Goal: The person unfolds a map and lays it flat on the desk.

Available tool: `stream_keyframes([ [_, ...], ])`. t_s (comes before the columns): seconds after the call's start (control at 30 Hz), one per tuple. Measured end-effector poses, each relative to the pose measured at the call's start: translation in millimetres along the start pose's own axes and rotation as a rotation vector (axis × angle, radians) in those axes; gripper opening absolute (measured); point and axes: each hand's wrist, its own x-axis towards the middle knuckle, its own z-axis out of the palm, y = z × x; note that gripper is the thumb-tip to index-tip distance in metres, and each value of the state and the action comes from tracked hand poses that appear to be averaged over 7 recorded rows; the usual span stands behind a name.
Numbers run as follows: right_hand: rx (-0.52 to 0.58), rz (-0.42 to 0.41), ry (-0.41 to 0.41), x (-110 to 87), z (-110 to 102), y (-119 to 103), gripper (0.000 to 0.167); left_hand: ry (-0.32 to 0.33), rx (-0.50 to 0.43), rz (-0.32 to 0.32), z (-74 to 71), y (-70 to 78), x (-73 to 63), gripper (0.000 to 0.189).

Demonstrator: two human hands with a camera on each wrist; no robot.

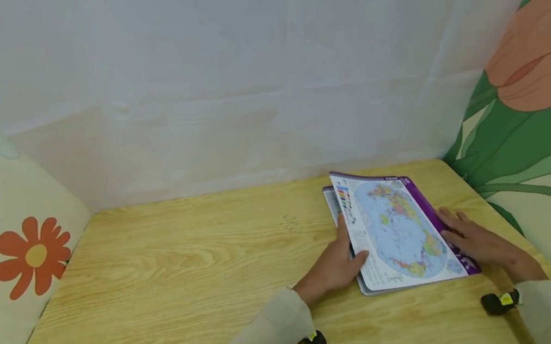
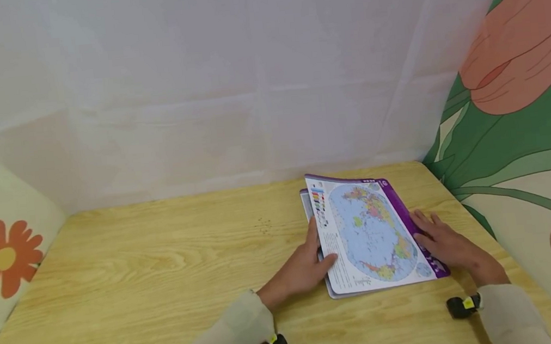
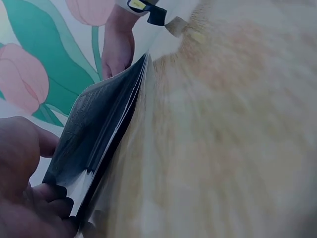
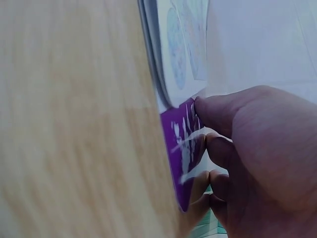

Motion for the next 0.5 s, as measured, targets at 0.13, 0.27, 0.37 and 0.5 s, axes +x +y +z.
stream_keyframes([
  [0.13,-0.001,-0.001,0.004,-0.8,-0.4,-0.2,0.064,-0.007,0.004,0.02,-0.2,0.3,-0.3,0.096],
  [0.27,0.006,-0.008,0.003,-0.6,-0.4,0.2,0.064,-0.01,-0.026,0.036,0.0,0.3,-0.4,0.095],
  [0.37,0.005,-0.013,0.004,-0.1,0.3,0.1,0.064,-0.011,-0.082,0.055,-0.1,-0.4,-0.5,0.094],
  [0.5,0.004,-0.009,0.004,-1.4,1.0,-3.0,0.064,-0.014,-0.129,0.064,-3.7,-0.4,-2.8,0.094],
])
